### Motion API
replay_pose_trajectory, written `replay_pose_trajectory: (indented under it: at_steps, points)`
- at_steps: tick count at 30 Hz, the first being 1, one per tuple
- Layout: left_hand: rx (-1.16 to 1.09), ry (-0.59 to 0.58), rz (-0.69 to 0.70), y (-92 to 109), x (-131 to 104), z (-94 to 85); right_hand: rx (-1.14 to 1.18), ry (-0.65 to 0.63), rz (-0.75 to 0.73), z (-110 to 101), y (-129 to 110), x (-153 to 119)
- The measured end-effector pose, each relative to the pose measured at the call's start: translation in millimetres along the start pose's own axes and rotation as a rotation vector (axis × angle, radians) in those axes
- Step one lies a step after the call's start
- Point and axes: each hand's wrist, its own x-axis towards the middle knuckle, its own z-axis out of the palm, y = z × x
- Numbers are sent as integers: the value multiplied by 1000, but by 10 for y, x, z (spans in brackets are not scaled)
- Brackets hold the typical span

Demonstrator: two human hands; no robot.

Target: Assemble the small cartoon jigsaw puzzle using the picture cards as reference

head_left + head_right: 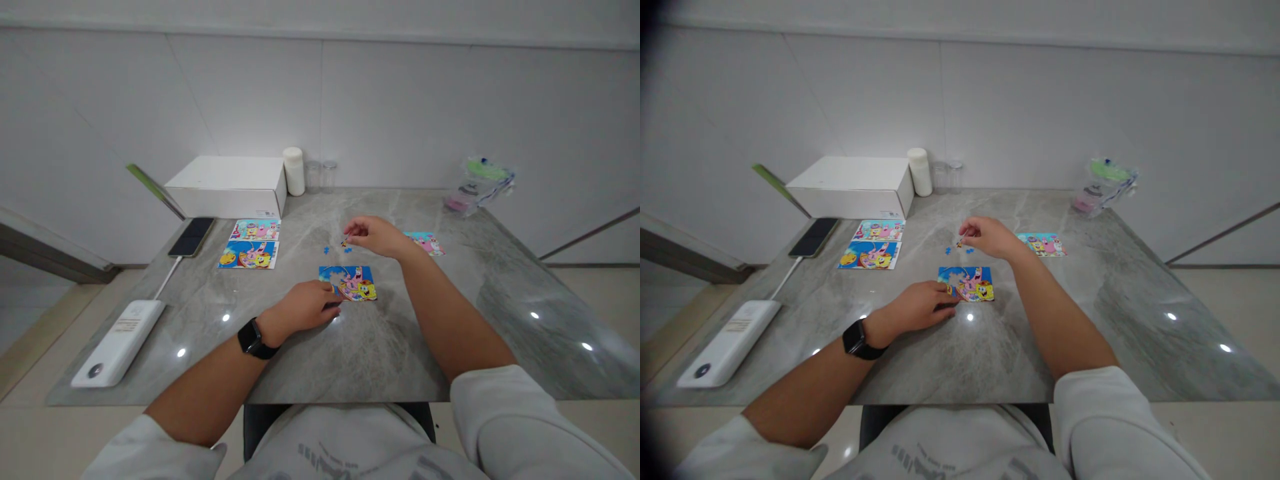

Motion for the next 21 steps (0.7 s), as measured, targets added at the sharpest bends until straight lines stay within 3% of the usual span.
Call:
replay_pose_trajectory:
  at_steps: [6,9,15,21]
  points:
    - [4,-17,-12,23,3,-35,-163,-106,-47,123,-171,-200]
    - [-5,-13,-12,27,3,-39,-245,-149,-43,225,-186,-202]
    - [-18,-14,-2,15,11,-22,-312,-353,20,360,-159,-190]
    - [-20,-19,-6,29,18,-44,-371,-429,45,440,-167,-201]
